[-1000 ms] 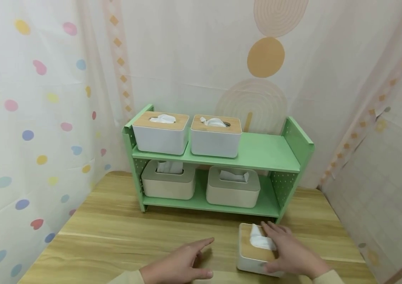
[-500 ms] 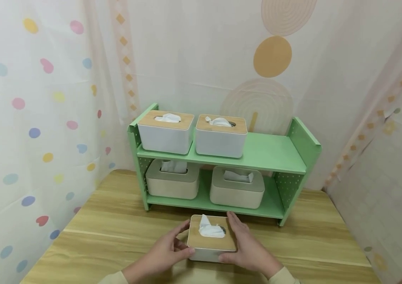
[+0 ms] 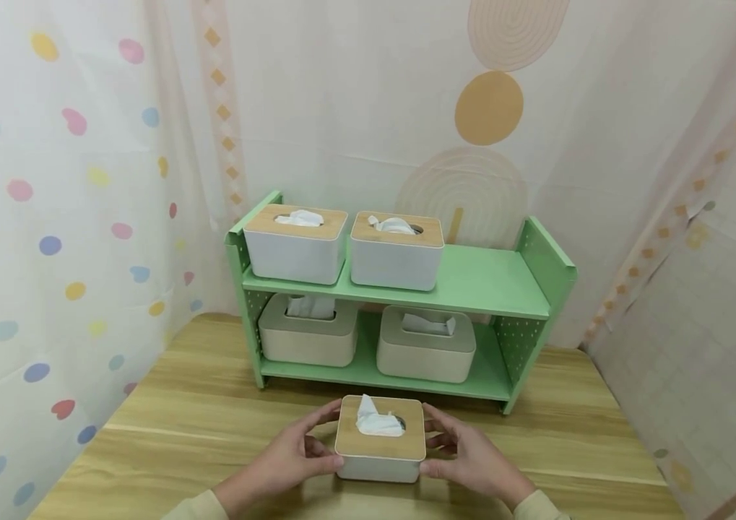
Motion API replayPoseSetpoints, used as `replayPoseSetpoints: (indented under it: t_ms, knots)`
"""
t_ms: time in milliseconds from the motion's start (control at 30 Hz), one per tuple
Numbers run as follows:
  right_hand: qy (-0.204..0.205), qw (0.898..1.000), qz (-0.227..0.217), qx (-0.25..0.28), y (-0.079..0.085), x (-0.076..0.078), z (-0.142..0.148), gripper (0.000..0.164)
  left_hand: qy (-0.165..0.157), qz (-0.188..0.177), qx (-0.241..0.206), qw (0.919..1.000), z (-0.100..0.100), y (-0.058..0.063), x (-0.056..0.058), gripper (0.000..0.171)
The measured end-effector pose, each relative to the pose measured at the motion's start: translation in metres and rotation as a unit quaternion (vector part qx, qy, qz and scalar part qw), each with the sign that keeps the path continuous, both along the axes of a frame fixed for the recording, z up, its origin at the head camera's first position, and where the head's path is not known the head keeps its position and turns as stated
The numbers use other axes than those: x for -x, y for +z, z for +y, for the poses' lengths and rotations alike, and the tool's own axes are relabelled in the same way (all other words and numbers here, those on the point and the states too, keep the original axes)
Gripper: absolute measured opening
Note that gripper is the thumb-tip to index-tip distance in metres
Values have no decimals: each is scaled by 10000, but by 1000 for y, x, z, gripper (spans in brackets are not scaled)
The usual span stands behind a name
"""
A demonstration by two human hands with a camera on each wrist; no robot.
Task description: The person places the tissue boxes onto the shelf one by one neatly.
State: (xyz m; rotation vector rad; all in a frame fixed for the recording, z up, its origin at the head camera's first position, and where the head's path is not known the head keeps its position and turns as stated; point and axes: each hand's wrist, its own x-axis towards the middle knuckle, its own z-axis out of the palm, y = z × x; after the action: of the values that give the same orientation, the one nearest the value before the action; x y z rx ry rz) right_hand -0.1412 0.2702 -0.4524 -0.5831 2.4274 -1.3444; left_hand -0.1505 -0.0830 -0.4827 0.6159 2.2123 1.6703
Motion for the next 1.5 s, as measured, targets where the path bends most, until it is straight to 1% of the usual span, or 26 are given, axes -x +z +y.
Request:
replayPoseSetpoints:
  t_ms: [133,233,467,733,900,967,1133,1300,1400,1467,1500]
  knots:
    - [13,9998,-84,157,-5,2,1,92,-49,42,-4,10000,0,-2,3,95]
    - [52,9998,-65,187,-8,4,3,94,-71,33,-37,10000,0,-3,5,98]
    - [232,9993,-10,300,-17,5,4,100,-176,-70,-200,9996,0,-8,10,102]
    - [210,9947,-535,856,-18,3,2,108,-171,-197,-292,9992,1,-14,12,104]
    - [92,9926,-681,999,-19,3,0,110,-95,-225,-287,9993,2,-14,12,104]
    - [33,9919,-730,1040,-21,4,1,110,-59,-354,-351,9987,3,-13,12,104]
    - [-142,9905,-770,1132,-23,5,4,110,-13,-846,-559,9948,8,-9,12,104]
    - [-253,9906,-781,1097,-23,4,9,110,28,-1006,-592,9932,14,-4,11,105]
    - [-285,9905,-807,1079,-18,0,16,108,-16,-1081,-658,9920,21,2,10,103]
    - [-336,9906,-830,1031,-9,-5,25,106,-57,-1122,-679,9913,31,10,9,101]
    - [-335,9905,-816,1052,-4,-8,32,105,-82,-1116,-672,9914,38,16,9,100]
